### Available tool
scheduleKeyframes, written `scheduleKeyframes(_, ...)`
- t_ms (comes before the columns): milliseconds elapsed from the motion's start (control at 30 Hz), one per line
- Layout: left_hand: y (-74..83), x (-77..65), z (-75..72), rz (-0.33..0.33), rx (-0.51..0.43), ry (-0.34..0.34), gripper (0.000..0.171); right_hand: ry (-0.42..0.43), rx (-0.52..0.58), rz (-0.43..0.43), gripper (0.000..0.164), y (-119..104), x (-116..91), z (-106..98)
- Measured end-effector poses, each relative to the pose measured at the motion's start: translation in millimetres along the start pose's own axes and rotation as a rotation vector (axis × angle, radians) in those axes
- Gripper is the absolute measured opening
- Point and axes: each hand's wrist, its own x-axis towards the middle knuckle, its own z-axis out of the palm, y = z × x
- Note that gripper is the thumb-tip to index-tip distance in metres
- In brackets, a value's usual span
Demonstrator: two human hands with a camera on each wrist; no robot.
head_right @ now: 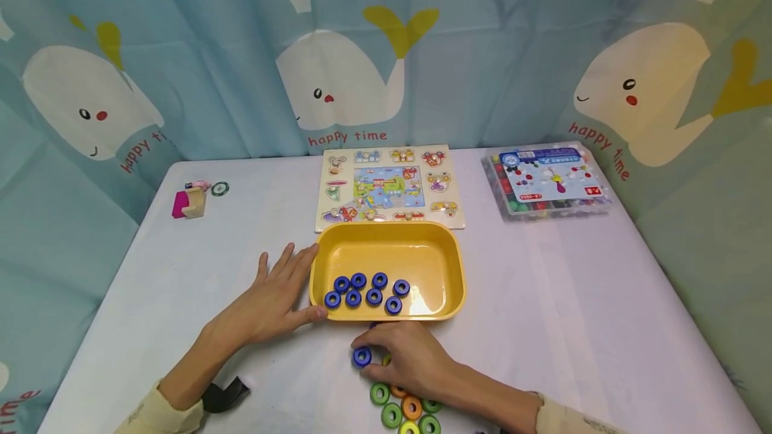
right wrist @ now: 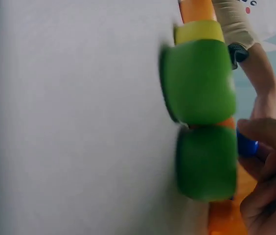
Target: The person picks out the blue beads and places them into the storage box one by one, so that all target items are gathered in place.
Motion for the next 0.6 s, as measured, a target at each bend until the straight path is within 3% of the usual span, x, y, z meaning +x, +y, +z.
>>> scheduleKeyframes(167, -0.6, 0.1, -0.2, 0.007, 0.002, 0.003, 0.1, 0.046, 0.051, -0.083, 0.03, -12.5, -0.6, -12.8)
scheduleKeyframes(333, -0.7, 0.4, -1.6, 0.007, -0.002, -0.005, 0.1, 0.084, 0.138, -0.14, 0.03, -23.2, 3.7, -38.4)
scheduleKeyframes(600, -1.3, 0.1, -0.3, 0.006, -0.001, -0.016, 0.1, 0.104, 0.089, -0.047, 0.032, -10.2, 20.4, -83.0)
